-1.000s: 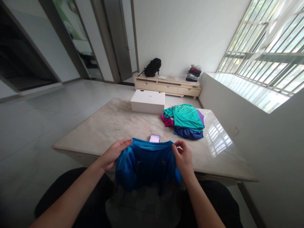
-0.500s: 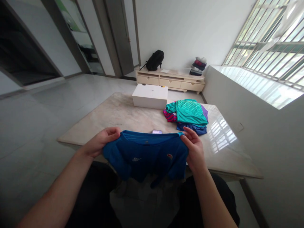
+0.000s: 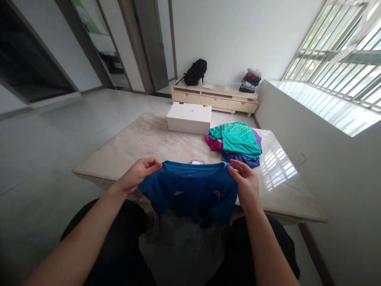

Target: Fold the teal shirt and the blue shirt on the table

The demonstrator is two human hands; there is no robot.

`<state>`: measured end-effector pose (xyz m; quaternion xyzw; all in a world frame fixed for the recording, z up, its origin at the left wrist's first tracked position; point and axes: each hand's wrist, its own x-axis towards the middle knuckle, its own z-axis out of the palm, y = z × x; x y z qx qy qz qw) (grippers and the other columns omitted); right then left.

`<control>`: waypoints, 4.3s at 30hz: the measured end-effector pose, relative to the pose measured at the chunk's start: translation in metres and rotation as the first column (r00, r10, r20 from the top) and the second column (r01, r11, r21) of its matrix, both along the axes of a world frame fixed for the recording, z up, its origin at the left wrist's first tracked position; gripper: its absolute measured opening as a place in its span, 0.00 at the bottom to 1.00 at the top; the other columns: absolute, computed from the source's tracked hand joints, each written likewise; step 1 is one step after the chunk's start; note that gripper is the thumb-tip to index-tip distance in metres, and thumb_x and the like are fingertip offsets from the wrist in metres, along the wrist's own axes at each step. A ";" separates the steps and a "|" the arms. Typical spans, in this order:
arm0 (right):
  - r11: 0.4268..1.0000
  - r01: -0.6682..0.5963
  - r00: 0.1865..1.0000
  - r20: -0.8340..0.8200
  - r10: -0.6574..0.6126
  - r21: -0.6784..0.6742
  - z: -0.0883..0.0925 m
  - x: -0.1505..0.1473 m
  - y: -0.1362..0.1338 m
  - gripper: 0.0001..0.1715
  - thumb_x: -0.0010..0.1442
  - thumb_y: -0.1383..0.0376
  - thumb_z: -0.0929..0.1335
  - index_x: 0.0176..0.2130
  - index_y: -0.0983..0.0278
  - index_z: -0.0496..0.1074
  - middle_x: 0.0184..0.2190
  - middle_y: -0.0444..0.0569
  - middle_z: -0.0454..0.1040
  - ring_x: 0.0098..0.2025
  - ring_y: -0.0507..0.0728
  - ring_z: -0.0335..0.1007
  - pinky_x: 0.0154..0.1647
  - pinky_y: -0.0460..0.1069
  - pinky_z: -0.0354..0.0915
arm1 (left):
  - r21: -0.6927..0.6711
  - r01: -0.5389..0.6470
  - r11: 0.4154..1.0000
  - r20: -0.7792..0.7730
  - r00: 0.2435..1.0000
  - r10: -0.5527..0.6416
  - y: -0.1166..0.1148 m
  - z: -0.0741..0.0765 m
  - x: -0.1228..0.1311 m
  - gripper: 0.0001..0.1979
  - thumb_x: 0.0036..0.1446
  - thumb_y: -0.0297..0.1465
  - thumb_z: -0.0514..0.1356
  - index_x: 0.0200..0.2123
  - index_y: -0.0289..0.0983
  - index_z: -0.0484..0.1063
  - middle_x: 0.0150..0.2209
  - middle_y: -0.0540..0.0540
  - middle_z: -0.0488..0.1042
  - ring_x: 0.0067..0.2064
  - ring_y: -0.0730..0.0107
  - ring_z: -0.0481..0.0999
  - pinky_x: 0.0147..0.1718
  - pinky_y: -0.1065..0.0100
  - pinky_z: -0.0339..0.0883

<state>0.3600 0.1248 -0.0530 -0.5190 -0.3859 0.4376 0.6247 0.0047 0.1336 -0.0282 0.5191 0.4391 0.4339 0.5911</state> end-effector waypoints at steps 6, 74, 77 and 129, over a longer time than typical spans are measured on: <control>0.991 -0.104 0.724 0.677 0.133 -0.084 -0.014 0.004 0.003 0.27 0.55 0.50 0.72 0.48 0.64 0.83 0.33 0.51 0.79 0.26 0.55 0.65 0.28 0.51 0.61 | 0.083 -0.010 0.996 -0.024 1.000 0.012 -0.002 -0.008 0.007 0.18 0.59 0.44 0.70 0.32 0.34 0.73 0.28 0.52 0.73 0.28 0.76 0.70 0.27 0.76 0.63; 0.697 -0.717 0.533 0.653 0.538 0.012 -0.025 -0.050 -0.034 0.35 0.58 0.55 0.77 0.62 0.56 0.70 0.62 0.55 0.71 0.65 0.66 0.65 0.66 0.60 0.62 | 0.280 0.410 0.868 -0.573 0.797 -0.192 -0.048 -0.050 0.081 0.06 0.59 0.25 0.60 0.39 0.41 0.75 0.39 0.47 0.80 0.43 0.60 0.79 0.43 0.66 0.67; 0.627 -0.774 0.439 0.643 0.628 -0.083 -0.026 -0.049 -0.037 0.38 0.53 0.53 0.80 0.59 0.58 0.73 0.57 0.55 0.76 0.60 0.68 0.70 0.62 0.60 0.65 | 0.369 0.428 0.825 -0.568 0.806 -0.164 -0.053 -0.048 0.080 0.05 0.60 0.26 0.62 0.38 0.41 0.75 0.40 0.47 0.81 0.43 0.61 0.79 0.44 0.67 0.68; 0.809 -0.588 0.495 0.800 0.340 0.020 -0.025 -0.039 -0.038 0.09 0.60 0.71 0.70 0.40 0.60 0.77 0.32 0.44 0.73 0.33 0.54 0.73 0.35 0.47 0.62 | 0.145 0.374 0.916 -0.863 0.500 -0.067 -0.033 -0.071 0.077 0.14 0.69 0.33 0.53 0.46 0.41 0.79 0.43 0.41 0.83 0.45 0.55 0.82 0.44 0.64 0.70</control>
